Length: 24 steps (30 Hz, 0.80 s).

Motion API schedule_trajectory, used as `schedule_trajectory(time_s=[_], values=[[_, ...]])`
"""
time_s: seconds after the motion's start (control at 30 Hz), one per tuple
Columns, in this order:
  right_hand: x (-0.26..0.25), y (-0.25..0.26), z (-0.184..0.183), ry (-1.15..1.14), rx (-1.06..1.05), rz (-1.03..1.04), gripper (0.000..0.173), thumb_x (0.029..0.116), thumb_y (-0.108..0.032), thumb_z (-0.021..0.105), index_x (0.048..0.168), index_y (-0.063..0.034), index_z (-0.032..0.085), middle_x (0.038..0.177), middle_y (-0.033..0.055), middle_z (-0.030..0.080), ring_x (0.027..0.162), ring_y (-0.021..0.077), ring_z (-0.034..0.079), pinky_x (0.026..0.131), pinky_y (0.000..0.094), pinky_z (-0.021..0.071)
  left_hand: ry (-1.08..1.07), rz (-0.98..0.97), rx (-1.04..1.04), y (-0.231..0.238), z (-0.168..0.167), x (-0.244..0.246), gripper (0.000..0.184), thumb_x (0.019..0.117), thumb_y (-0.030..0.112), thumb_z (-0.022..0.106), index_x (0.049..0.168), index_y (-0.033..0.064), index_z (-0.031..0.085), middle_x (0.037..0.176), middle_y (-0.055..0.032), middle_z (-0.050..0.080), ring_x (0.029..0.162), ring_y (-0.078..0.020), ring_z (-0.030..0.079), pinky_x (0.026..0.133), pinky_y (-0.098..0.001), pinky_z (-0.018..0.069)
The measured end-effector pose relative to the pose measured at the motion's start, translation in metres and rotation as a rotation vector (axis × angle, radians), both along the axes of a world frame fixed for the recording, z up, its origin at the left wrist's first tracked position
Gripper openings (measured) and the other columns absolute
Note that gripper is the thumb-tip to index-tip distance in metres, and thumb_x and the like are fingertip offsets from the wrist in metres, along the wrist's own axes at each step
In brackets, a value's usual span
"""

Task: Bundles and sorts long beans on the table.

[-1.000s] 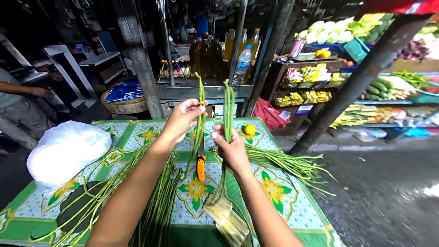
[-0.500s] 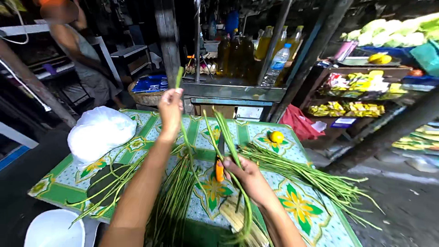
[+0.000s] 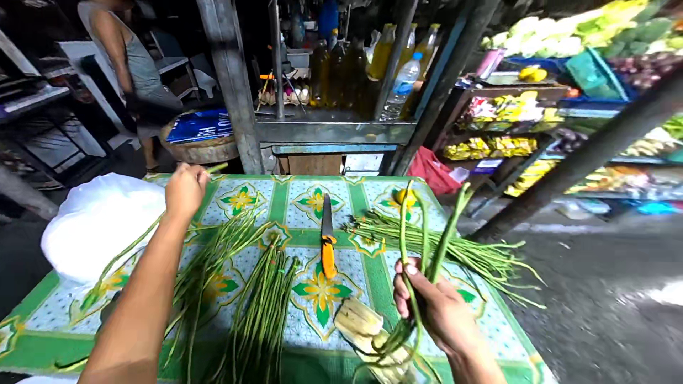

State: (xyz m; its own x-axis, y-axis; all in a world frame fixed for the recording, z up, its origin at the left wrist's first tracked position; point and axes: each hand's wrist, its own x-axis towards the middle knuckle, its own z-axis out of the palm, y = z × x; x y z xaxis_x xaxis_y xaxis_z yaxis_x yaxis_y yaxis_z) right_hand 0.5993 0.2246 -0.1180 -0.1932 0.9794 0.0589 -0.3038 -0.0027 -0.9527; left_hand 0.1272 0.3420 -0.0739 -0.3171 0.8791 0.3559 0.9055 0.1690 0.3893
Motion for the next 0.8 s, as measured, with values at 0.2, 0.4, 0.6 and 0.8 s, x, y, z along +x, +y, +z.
schedule_trajectory(time_s=[0.2, 0.4, 0.6, 0.8], values=[[-0.015, 0.002, -0.014, -0.038, -0.068, 0.082, 0.028, 0.1084, -0.015, 0.034, 0.111, -0.0055, 0.060, 0.063, -0.0051, 0.059, 0.047, 0.0013, 0.053, 0.046, 0.0165, 0.0487, -0.255, -0.294, -0.377, 0.012, -0.088, 0.079, 0.065, 0.1068, 0.041, 0.051, 0.154, -0.0027, 0.040, 0.160, -0.0307, 0.031, 0.149, -0.0494, 0.029, 0.120, -0.0626, 0.0264], [-0.037, 0.002, -0.028, 0.012, -0.133, 0.309, 0.032, 0.1096, -0.029, 0.033, 0.097, -0.0144, 0.058, 0.059, -0.0115, 0.053, 0.044, -0.0032, 0.047, 0.043, 0.0130, 0.0412, -1.068, -0.920, -0.430, -0.057, -0.032, 0.253, 0.060, 0.1107, 0.042, 0.022, 0.153, 0.0012, 0.038, 0.140, -0.0114, 0.060, 0.132, -0.0210, 0.056, 0.110, -0.0437, 0.0461], [-0.033, 0.004, -0.059, -0.002, 0.023, 0.621, 0.013, 0.1046, -0.023, 0.052, 0.110, -0.0131, 0.058, 0.082, -0.0092, 0.068, 0.067, 0.0006, 0.064, 0.062, 0.0194, 0.0552, -1.090, -0.911, -0.231, -0.093, -0.040, 0.282, 0.034, 0.1099, 0.023, 0.037, 0.120, -0.0014, 0.058, 0.078, 0.0009, 0.070, 0.072, -0.0105, 0.071, 0.074, -0.0316, 0.0619], [0.055, 0.113, -0.097, -0.987, 0.180, 0.049, 0.033, 0.1057, -0.016, 0.052, 0.129, 0.0028, 0.064, 0.128, 0.0205, 0.067, 0.118, 0.0309, 0.066, 0.104, 0.0473, 0.0512, -1.592, -0.869, 0.001, -0.150, 0.024, 0.222, 0.027, 0.1025, 0.049, 0.051, 0.090, 0.0281, 0.064, 0.057, 0.0164, 0.047, 0.041, 0.0072, 0.040, 0.037, -0.0110, 0.0361]])
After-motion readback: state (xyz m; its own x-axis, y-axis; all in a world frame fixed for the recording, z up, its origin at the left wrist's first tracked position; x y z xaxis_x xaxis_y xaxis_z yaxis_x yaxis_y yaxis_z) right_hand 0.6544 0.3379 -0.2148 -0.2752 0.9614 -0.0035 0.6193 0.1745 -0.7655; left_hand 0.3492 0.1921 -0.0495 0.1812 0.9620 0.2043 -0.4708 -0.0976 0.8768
